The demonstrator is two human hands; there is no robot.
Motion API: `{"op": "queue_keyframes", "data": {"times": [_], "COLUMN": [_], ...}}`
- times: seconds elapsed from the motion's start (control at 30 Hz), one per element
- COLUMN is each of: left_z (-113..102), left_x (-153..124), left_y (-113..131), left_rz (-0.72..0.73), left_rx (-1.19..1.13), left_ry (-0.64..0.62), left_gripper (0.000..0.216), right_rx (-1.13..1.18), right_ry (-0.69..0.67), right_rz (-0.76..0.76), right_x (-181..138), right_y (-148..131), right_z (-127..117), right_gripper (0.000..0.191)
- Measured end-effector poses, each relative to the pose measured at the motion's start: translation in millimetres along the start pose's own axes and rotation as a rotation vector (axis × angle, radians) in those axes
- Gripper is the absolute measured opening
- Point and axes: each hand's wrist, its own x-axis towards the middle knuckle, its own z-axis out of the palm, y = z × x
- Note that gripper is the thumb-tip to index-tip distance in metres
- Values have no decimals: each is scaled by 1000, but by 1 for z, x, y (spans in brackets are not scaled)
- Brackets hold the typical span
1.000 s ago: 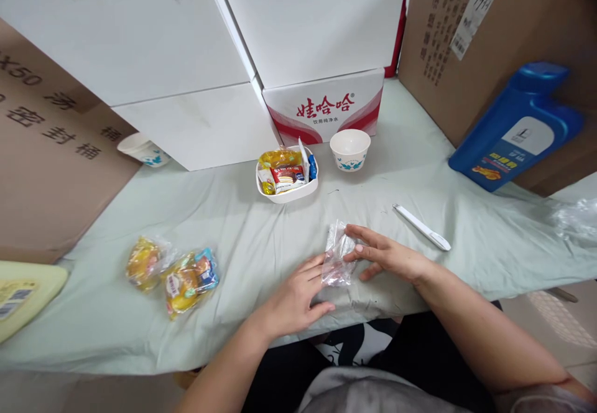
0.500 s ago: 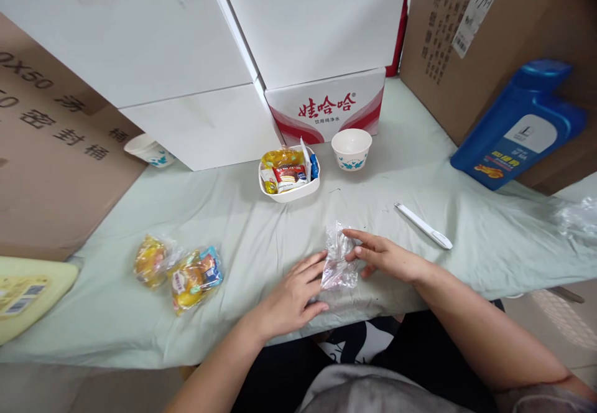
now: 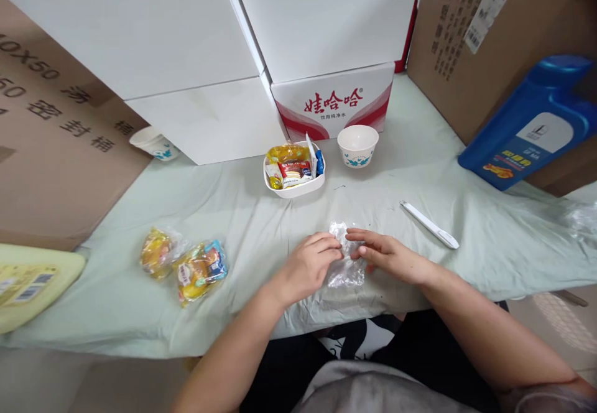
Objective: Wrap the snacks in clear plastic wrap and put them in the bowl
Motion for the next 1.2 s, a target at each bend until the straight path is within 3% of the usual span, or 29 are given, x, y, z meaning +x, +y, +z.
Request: {"op": "queue_keyframes", "data": {"times": [0.13, 0.27, 0.4, 0.53, 0.6, 0.67, 0.77, 0.8, 0.87, 0.93, 1.0, 1.13, 1.2], "left_z": [20, 22, 22, 24, 26, 28, 28, 28, 28, 28, 27, 26, 25], "left_x": [7, 3, 2, 1, 0, 0, 0, 1, 1, 1, 1, 0, -1], "left_y": [-9, -11, -10, -11, -11, -12, -12, -12, -12, -12, -12, -13, -13], "left_rz": [-76, -79, -84, -84, -86, -88, -96, -97, -89, -70, -54, -14, 17], "left_rx": [24, 23, 52, 124, 160, 179, 185, 184, 178, 172, 160, 89, 66], "left_ry": [18, 39, 7, -37, -45, -46, -47, -46, -41, -24, 3, 80, 105], "left_gripper": [37, 28, 21, 27, 29, 30, 32, 33, 32, 31, 29, 18, 16], "right_rx": [-229, -329, -161, -83, -142, -317, -670, -743, -821, -879, -959, -1027, -1021], "right_ry": [174, 148, -19, -390, -472, -339, 109, 193, 141, -63, -183, -144, -123], "right_rz": [11, 117, 65, 114, 137, 89, -29, -83, -247, -427, -502, -477, -488], "right_x": [-8, -14, -17, -21, -23, -26, -29, -29, -29, -26, -22, -15, -16], "right_y": [-4, -7, -7, -13, -17, -19, -22, -22, -22, -20, -17, -9, -9], "right_z": [-4, -8, -2, -2, -7, -15, -26, -28, -25, -16, -2, 18, 20], "right_gripper": [35, 26, 30, 43, 43, 37, 22, 20, 27, 41, 42, 13, 14]}}
